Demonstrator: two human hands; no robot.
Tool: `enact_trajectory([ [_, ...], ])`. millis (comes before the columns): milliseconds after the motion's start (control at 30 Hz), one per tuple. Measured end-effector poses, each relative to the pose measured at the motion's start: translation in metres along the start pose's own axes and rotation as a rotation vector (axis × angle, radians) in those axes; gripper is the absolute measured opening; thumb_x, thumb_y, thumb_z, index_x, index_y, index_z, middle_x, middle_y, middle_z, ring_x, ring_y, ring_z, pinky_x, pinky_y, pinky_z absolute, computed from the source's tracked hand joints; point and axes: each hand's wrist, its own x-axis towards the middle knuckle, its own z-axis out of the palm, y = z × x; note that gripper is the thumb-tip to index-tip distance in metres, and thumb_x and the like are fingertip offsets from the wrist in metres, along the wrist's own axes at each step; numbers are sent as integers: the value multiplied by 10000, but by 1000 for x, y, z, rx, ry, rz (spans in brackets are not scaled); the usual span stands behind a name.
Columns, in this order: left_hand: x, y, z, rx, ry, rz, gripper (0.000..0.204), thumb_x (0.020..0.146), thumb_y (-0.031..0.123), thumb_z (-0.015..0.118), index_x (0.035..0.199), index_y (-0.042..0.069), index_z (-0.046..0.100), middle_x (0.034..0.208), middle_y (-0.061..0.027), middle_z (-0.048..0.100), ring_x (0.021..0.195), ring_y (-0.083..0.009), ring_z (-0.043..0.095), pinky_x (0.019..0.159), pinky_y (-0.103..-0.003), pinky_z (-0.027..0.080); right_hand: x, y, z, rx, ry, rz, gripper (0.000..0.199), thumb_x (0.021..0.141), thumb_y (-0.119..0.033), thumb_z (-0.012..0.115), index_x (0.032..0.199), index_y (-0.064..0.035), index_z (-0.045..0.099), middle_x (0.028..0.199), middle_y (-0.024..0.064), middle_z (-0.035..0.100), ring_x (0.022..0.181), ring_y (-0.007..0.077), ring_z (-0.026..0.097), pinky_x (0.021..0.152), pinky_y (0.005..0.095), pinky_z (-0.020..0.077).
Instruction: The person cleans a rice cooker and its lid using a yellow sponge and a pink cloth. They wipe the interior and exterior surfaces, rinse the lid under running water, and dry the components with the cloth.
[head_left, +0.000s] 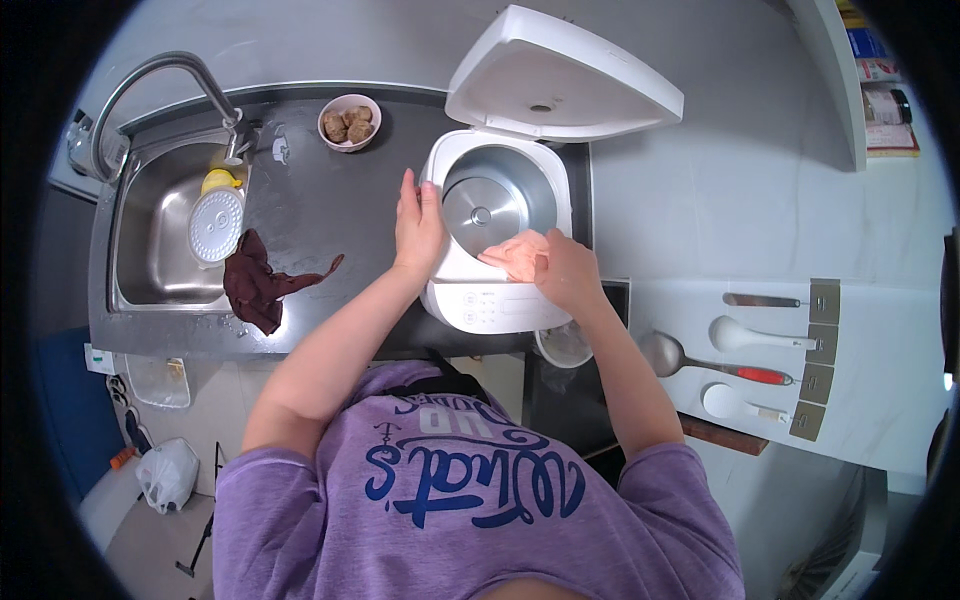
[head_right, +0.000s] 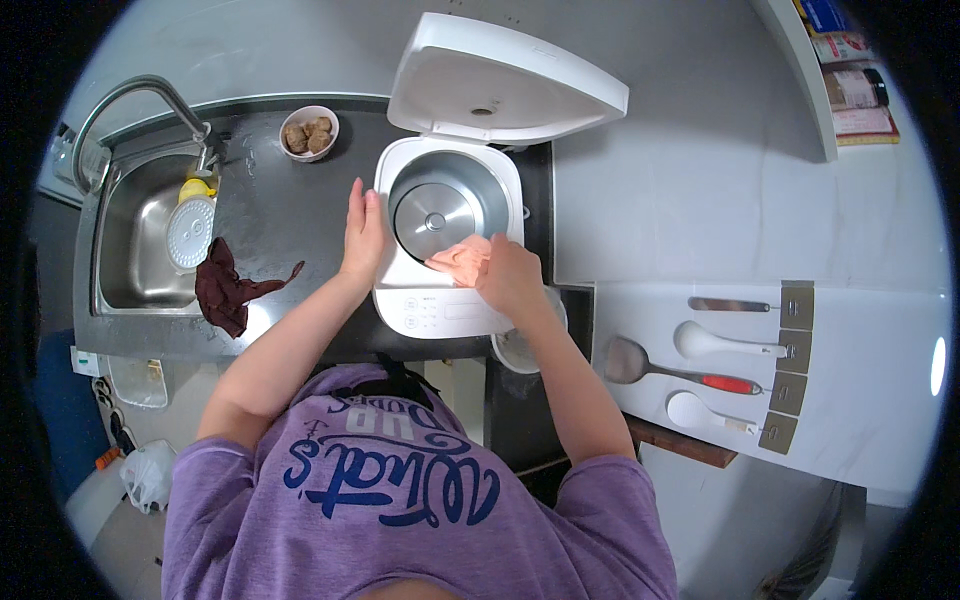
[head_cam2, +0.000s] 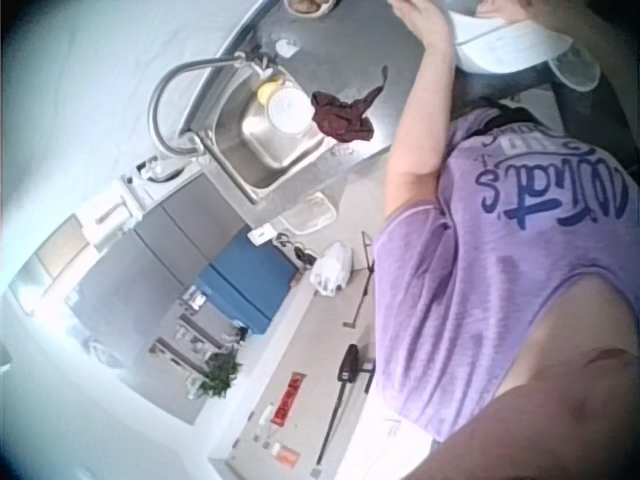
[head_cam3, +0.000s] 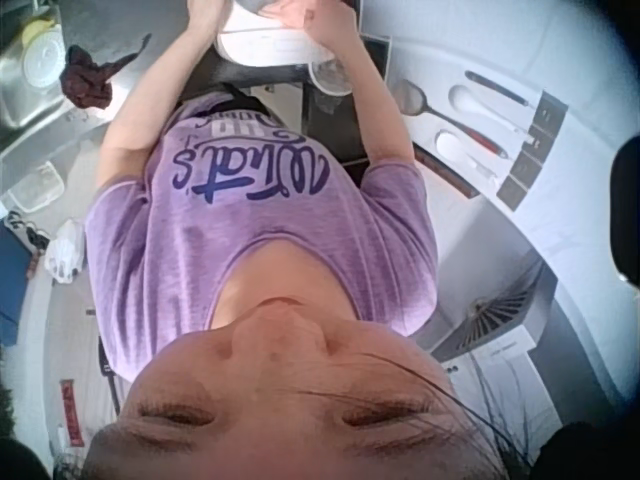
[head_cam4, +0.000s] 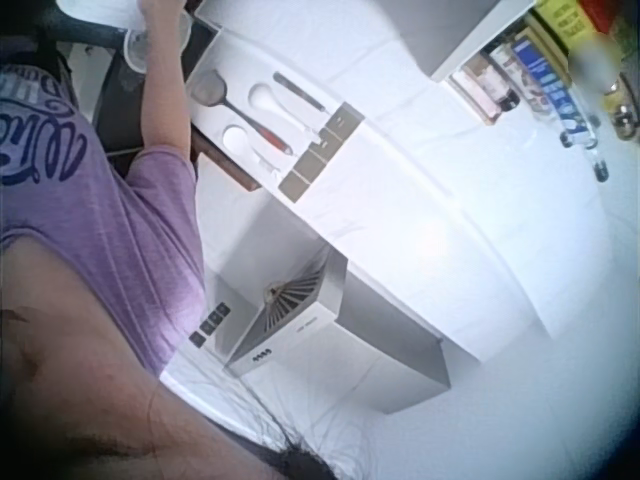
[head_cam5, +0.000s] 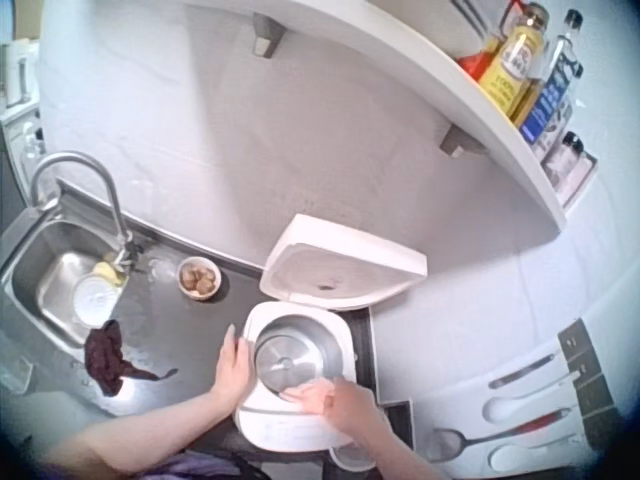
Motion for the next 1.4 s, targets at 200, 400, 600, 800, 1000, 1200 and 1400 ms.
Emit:
enact_trajectory([
  [200,-3,2,-3,-300,41,-50,705,1083,570,229,1612,104,239,1535,-212,400,1421,-335,393,1193,-392,286,13,-30,-11,40,-78,-109,229,851,-142,644,998,26,593,879,222,691,864,369,700,748,487,546],
  [400,-16,32,-29,-157,62,314,508,1065,369,490,1442,28,494,1470,-175,496,1361,-305,487,1135,-385,380,46,-69,-15,1023,-158,97,317,978,-135,596,1245,35,615,1081,123,708,990,224,702,871,371,568],
  [600,-13,91,-96,-315,-300,269,404,965,187,700,1299,-7,582,1163,-117,672,1093,-152,638,940,-309,527,24,-66,-39,1468,-122,-108,381,1050,-161,540,1375,36,541,1249,172,661,1169,240,648,1012,357,510],
  [800,-38,78,-88,-55,-294,426,415,998,232,636,1345,27,535,1196,-113,653,1106,-230,647,974,-375,507,-33,-19,-5,541,357,-150,246,1007,-167,580,1144,10,681,1077,161,719,1014,299,685,954,383,507],
  [1000,-31,59,-67,604,-826,892,300,991,295,604,1143,71,732,1213,-139,700,1228,-336,606,1082,-430,444,-50,-5,30,323,345,-273,177,948,-186,622,972,-27,694,948,150,688,838,358,638,823,450,477],
  [1200,13,64,-89,745,-870,1198,277,968,324,639,1093,106,755,1113,-36,738,1181,-310,617,1073,-433,458,-45,-6,24,294,407,-275,217,961,-196,610,829,-29,655,832,122,635,748,353,600,727,442,448],
  [1400,-23,59,-79,701,-568,1167,245,944,278,662,1004,55,743,1029,-73,733,1054,-311,614,1000,-435,484,-44,-4,29,276,418,-270,219,941,-200,634,789,-42,641,794,113,603,725,333,594,712,440,431],
])
